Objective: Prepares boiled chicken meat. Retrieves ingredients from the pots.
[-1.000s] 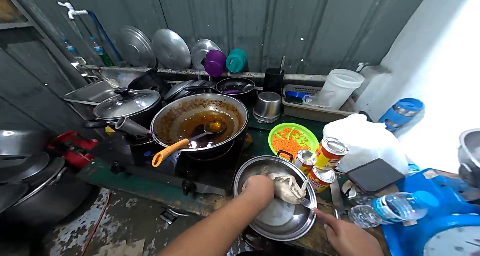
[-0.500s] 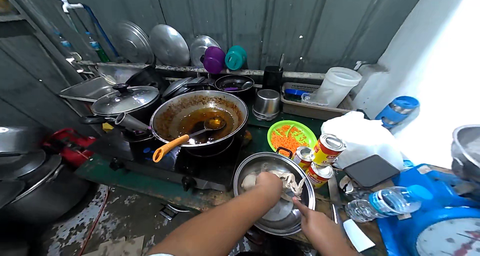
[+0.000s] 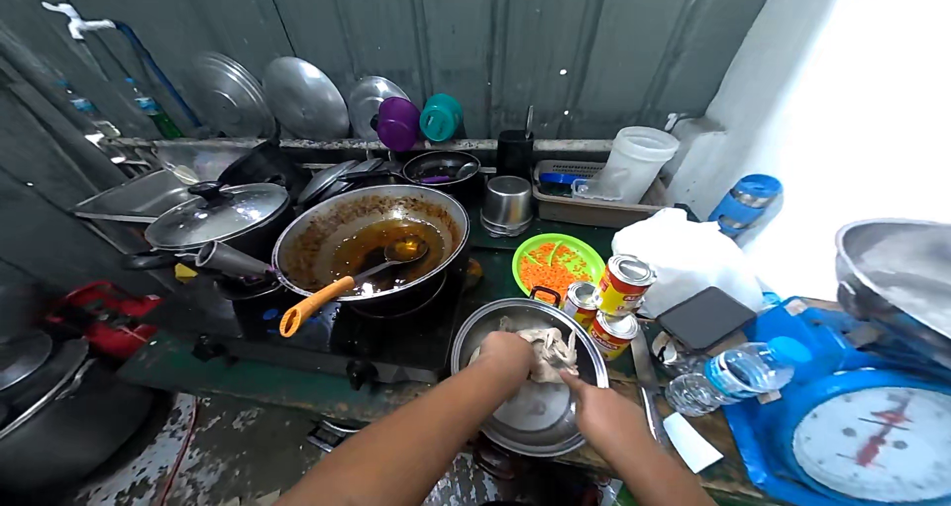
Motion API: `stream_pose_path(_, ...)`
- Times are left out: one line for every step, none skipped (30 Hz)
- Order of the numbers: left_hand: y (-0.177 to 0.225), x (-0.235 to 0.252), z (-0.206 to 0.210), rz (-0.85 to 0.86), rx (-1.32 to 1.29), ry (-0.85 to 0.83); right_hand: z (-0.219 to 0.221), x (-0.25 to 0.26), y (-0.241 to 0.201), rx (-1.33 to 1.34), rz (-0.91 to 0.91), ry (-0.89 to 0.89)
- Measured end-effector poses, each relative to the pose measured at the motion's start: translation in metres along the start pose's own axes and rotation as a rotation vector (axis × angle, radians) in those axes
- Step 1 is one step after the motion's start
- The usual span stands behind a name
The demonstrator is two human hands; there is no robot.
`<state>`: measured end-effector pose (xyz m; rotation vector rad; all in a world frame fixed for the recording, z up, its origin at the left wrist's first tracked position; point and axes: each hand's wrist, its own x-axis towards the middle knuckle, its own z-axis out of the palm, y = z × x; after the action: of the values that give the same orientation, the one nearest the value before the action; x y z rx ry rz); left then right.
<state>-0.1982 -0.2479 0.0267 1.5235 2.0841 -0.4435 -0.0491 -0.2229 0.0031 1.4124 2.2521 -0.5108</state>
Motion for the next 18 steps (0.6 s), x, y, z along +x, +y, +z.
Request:
stream_pose_path(-0.001, 0.0, 0.0, -0.004, -0.007, -0.002, 0.004, -0.002, 0.002, -0.005, 0.002, -0.019)
stream_pose_path(0.0, 0.0, 0.0, -0.008, -0.024, -0.006, 0.01, -0.006, 0.006, -0.011, 0.006, -0.04)
stream_pose_path(0.0, 0.0, 0.0, -0.015, -0.041, -0.007, 0.016, -0.009, 0.011, -0.01, 0.011, -0.06)
stream_pose_path(0.001, 0.001, 0.001, -0.026, -0.045, -0.003, 0.023, -0.013, 0.015, -0.014, 0.014, -0.076)
stream_pose_path(0.0, 0.002, 0.0, -0.032, -0.035, 0.006, 0.028, -0.016, 0.019, -0.01, 0.014, -0.078)
stream_pose_path(-0.002, 0.003, -0.002, -0.029, -0.02, 0.012, 0.027, -0.019, 0.021, 0.004, 0.015, -0.087)
stream_pose_path(-0.005, 0.002, -0.003, -0.021, -0.009, 0.008, 0.023, -0.023, 0.022, 0.02, 0.007, -0.105)
stream_pose_path(-0.009, 0.001, -0.002, -0.014, 0.002, 0.004, 0.016, -0.027, 0.021, 0.038, -0.011, -0.118)
stream_pose_path(-0.013, 0.0, -0.003, -0.003, 0.008, 0.005, 0.007, -0.03, 0.018, 0.057, -0.035, -0.115)
stream_pose_path(-0.015, 0.0, -0.003, 0.005, 0.007, 0.009, -0.003, -0.03, 0.012, 0.071, -0.059, -0.091)
stream_pose_path(-0.017, 0.001, -0.003, 0.015, 0.001, 0.016, -0.011, -0.029, 0.004, 0.071, -0.07, -0.058)
stream_pose_path(-0.017, 0.001, -0.002, 0.019, -0.003, 0.016, -0.016, -0.024, -0.004, 0.06, -0.07, -0.021)
stream_pose_path(-0.016, 0.002, -0.002, 0.019, -0.003, 0.013, -0.016, -0.015, -0.01, 0.05, -0.06, 0.01)
stream_pose_path(-0.015, 0.003, -0.002, 0.017, 0.001, 0.009, -0.012, -0.004, -0.014, 0.036, -0.043, 0.027)
stream_pose_path(-0.014, 0.004, -0.003, 0.012, 0.007, 0.01, -0.006, 0.006, -0.015, 0.022, -0.028, 0.027)
stream_pose_path(-0.014, 0.005, -0.004, 0.005, 0.013, 0.011, 0.0, 0.013, -0.014, 0.016, -0.026, 0.02)
stream_pose_path(-0.014, 0.005, -0.006, -0.004, 0.015, 0.009, 0.005, 0.016, -0.014, 0.013, -0.028, 0.012)
stream_pose_path(-0.014, 0.005, -0.006, -0.014, 0.012, 0.006, 0.008, 0.016, -0.013, 0.005, -0.031, -0.001)
